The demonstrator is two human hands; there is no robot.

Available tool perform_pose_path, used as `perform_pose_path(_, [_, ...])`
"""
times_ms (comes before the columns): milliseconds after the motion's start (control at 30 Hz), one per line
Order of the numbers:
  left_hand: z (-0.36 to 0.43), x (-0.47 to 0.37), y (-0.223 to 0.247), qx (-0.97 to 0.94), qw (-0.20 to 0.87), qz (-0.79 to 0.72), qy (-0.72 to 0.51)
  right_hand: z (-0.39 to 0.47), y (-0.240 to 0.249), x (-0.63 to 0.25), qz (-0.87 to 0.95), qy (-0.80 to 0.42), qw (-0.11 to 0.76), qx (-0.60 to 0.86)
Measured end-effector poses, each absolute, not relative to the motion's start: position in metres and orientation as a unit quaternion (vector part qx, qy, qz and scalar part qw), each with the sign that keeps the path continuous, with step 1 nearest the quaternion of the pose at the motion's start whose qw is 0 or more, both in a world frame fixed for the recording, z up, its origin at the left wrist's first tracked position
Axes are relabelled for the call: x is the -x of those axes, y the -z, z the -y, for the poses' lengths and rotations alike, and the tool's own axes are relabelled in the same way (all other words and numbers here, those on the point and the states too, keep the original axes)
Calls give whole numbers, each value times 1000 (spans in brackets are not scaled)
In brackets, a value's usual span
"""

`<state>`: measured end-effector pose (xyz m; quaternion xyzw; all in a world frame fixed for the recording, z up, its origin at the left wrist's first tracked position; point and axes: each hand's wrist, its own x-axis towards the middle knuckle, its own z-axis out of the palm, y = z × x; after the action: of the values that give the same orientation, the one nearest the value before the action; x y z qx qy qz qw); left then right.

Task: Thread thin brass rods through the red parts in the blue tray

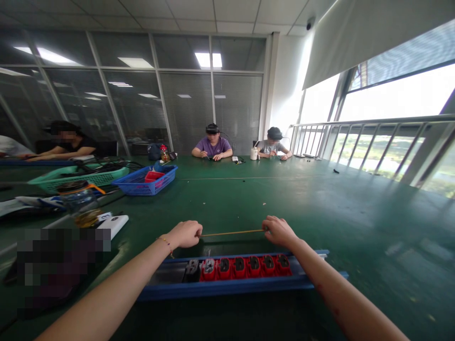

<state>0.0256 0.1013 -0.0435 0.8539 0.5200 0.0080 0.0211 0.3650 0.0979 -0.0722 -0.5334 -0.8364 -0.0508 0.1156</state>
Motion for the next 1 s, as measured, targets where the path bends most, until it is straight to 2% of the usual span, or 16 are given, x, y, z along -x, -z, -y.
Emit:
perform_pose_path(67, [-95, -21, 33, -851, 26, -522, -36, -97, 64, -371, 822, 42, 161, 545])
perform_pose_path(167, [-76, -13, 16, -844, 55, -525, -91, -86, 49, -379, 797, -19, 282, 534])
perform_pose_path(233, [-59, -8, 7, -826, 141, -519, -169, -71, 41, -380, 787, -61, 336, 513])
perform_pose_path(333, [-33, -8, -1, -796, 213, -523, -217, -44, 35, -378, 771, -95, 370, 510])
perform_pose_path(533, [-6, -20, 6, -766, 297, -524, -226, -8, 45, -379, 754, -173, 369, 516])
perform_pose_path(833, [3, -17, 31, -752, 261, -554, -244, 5, 34, -398, 734, -422, 283, 451])
perform_pose_path(900, [2, -14, 35, -749, 257, -564, -234, 4, 36, -395, 734, -410, 275, 466])
perform_pose_path(1000, [2, -14, 37, -746, 249, -577, -220, 1, 40, -388, 745, -329, 269, 515])
